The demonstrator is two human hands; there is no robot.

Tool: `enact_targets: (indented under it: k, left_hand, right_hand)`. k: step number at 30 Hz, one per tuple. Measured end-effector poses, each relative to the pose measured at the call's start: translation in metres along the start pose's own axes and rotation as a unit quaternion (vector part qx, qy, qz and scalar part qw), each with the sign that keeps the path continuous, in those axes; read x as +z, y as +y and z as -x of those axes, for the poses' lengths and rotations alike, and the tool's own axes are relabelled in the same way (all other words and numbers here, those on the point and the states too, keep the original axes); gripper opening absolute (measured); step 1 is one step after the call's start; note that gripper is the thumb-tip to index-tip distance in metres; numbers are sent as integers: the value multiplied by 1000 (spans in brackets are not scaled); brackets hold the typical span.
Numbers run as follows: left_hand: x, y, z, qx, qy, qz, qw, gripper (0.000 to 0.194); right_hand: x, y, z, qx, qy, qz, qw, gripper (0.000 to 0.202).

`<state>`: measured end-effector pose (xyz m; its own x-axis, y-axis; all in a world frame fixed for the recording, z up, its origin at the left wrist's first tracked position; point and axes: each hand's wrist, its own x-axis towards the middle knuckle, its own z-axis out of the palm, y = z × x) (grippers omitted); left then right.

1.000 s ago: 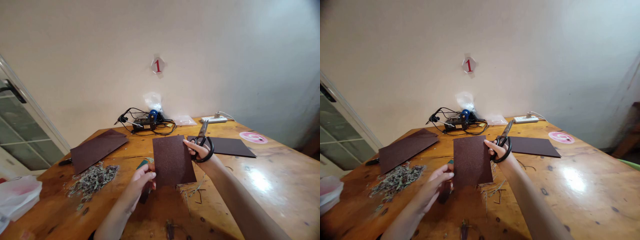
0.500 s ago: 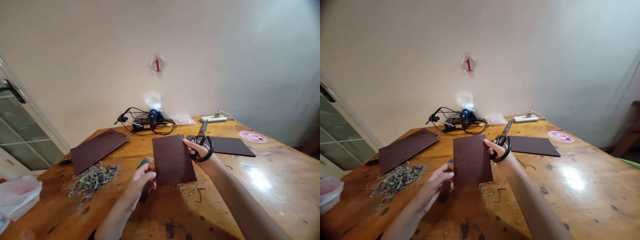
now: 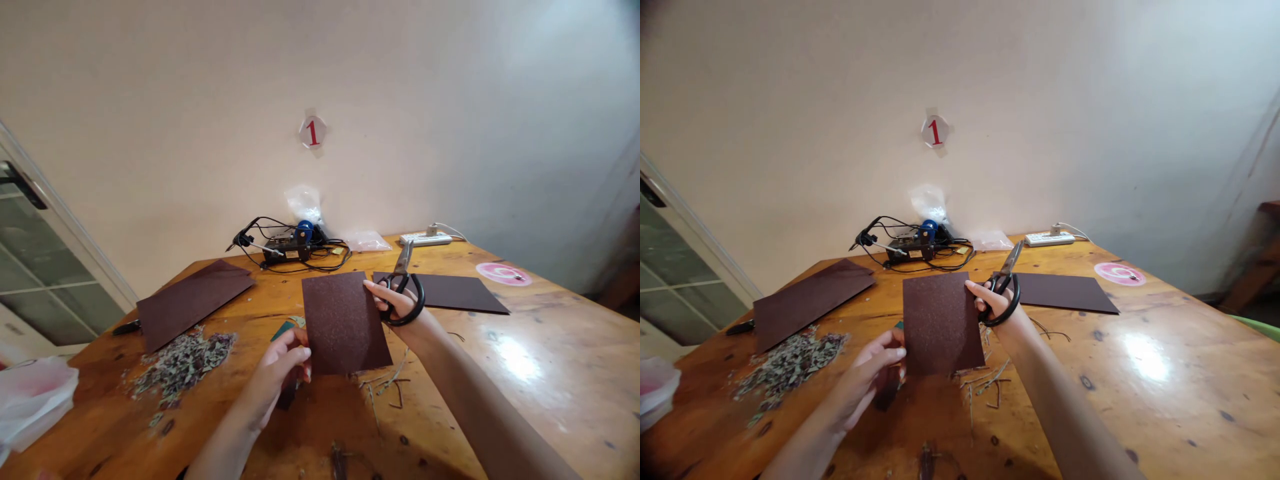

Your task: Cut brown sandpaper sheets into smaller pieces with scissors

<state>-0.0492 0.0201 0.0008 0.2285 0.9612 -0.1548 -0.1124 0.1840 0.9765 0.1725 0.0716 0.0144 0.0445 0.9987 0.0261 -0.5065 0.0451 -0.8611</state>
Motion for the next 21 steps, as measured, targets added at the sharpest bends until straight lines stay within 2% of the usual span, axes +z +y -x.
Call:
enact_targets:
  k: [6, 16, 21]
  left_hand:
    - [0, -1, 3, 14, -7, -3, 1000, 26]
    - [2, -1, 2, 18, 2, -8, 1000, 26]
    - [2, 0, 2, 15, 1, -22, 1000, 26]
  right_hand:
    - [1, 0, 1, 2, -1, -10, 1000, 53]
    - [3, -2, 3, 3, 6, -12, 1000, 56]
    - [4, -3, 5, -12, -10, -1, 1000, 52]
